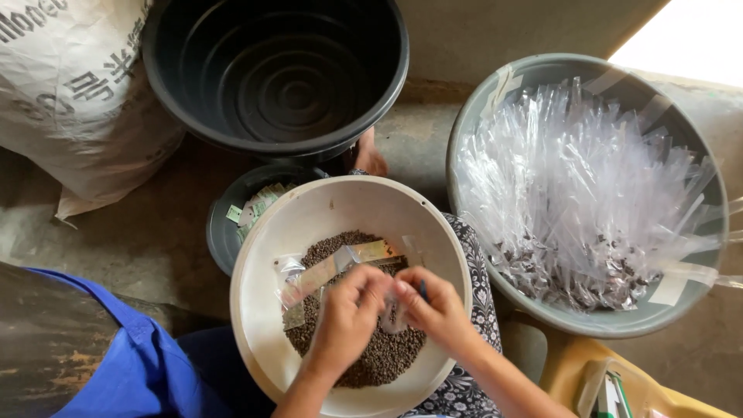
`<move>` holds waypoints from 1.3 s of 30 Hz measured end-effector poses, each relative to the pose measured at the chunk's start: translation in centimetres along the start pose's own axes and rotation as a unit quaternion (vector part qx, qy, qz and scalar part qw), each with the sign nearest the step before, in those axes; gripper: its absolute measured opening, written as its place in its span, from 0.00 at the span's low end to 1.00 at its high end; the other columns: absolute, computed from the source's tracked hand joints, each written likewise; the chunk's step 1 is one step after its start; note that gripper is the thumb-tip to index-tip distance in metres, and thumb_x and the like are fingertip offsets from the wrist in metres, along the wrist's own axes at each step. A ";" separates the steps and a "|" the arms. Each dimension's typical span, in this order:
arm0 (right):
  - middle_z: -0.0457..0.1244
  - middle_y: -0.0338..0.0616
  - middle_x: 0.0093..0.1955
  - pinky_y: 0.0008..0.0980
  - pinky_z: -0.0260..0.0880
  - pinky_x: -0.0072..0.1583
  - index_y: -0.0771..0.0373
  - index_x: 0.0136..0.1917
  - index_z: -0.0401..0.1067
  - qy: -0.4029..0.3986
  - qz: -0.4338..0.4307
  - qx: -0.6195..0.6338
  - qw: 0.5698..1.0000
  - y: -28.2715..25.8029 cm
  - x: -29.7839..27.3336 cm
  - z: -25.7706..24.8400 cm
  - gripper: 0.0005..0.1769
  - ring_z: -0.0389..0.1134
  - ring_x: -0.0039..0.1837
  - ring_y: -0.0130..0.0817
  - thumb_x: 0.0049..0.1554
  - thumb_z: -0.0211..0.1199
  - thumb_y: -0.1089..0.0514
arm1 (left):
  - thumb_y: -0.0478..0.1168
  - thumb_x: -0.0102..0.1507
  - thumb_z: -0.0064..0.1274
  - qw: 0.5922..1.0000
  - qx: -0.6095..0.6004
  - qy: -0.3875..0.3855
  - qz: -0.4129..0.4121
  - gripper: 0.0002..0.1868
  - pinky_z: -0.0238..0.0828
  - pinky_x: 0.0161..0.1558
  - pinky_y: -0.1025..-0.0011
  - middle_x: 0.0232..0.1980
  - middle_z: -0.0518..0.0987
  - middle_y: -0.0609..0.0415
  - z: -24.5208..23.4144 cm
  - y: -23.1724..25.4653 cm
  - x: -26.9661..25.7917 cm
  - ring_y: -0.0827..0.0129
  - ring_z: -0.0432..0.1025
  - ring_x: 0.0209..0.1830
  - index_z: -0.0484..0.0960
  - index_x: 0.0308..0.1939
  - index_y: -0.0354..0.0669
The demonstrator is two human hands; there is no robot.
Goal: A person is manually packaging food pellets into small plastic bags using a spoon and a funnel to transfer them from a large bowl.
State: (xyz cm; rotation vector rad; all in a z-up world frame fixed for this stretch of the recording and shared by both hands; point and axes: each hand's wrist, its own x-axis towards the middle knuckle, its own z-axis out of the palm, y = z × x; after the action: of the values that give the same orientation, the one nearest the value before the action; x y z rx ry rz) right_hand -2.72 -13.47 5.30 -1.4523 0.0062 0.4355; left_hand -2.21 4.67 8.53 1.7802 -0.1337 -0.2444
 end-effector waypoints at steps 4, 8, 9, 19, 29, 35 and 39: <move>0.59 0.32 0.31 0.19 0.52 0.30 0.59 0.45 0.67 -0.018 -0.102 -0.158 0.982 0.8 -2.1 1.1 0.07 0.54 0.29 0.20 0.66 0.55 0.59 | 0.44 0.70 0.50 0.975 -0.139 0.169 -0.041 0.10 0.64 0.23 0.86 0.28 0.77 0.58 -2.5 1.0 3.0 0.77 0.68 0.22 0.81 0.40 0.43; 0.61 0.34 0.34 0.17 0.56 0.33 0.61 0.45 0.70 -0.025 -0.154 -0.212 0.965 0.4 -2.3 -2.7 0.04 0.57 0.32 0.22 0.63 0.56 0.64 | 0.36 0.69 0.52 0.914 -0.296 0.278 0.023 0.07 0.67 0.27 0.84 0.27 0.75 0.57 -3.0 2.6 6.5 0.76 0.67 0.24 0.80 0.38 0.37; 0.65 0.35 0.36 0.17 0.62 0.36 0.59 0.45 0.71 -0.014 -0.193 -0.275 0.942 0.2 -1.9 -4.2 0.03 0.62 0.35 0.22 0.60 0.58 0.65 | 0.37 0.69 0.52 0.902 -0.314 0.295 0.045 0.06 0.69 0.28 0.85 0.29 0.76 0.58 -2.6 2.6 7.7 0.78 0.69 0.25 0.80 0.39 0.39; 0.60 0.62 0.56 0.57 0.69 0.59 0.66 0.64 0.72 0.353 -0.085 -0.522 0.772 4.2 0.3 -23.1 0.19 0.66 0.57 0.67 0.67 0.62 0.51 | 0.32 0.58 0.58 0.870 0.449 0.002 0.205 0.10 0.71 0.44 0.61 0.38 0.76 0.53 8.5 -12.5 7.4 0.59 0.76 0.40 0.81 0.43 0.43; 0.70 0.49 0.35 0.32 0.73 0.44 0.66 0.63 0.73 0.126 -0.123 -0.072 0.982 -0.9 1.2 -5.2 0.18 0.70 0.38 0.33 0.66 0.53 0.54 | 0.37 0.62 0.61 0.967 0.121 0.129 0.183 0.02 0.75 0.36 0.72 0.31 0.83 0.54 -0.3 0.9 4.1 0.64 0.80 0.34 0.87 0.34 0.46; 0.69 0.42 0.44 0.27 0.74 0.48 0.66 0.54 0.73 -0.133 -0.118 -0.032 0.984 -4.4 3.1 1.4 0.11 0.70 0.46 0.27 0.62 0.60 0.57 | 0.35 0.64 0.57 0.961 0.068 0.114 0.244 0.06 0.72 0.56 0.67 0.49 0.83 0.51 -3.8 10.7 -1.3 0.63 0.76 0.51 0.85 0.45 0.44; 0.66 0.37 0.26 0.25 0.64 0.33 0.60 0.44 0.74 -0.140 0.051 -0.299 0.943 -2.9 5.6 0.7 0.08 0.63 0.28 0.23 0.62 0.55 0.62 | 0.30 0.58 0.64 0.942 -0.196 0.139 0.233 0.09 0.74 0.51 0.76 0.39 0.80 0.50 -6.5 14.8 -5.1 0.70 0.76 0.39 0.78 0.35 0.42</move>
State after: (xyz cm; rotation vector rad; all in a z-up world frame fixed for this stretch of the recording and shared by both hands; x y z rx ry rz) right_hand 3.15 -11.37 6.63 -1.9773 -0.3040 0.7712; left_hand -4.97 8.66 24.76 1.3208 -0.2784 0.3060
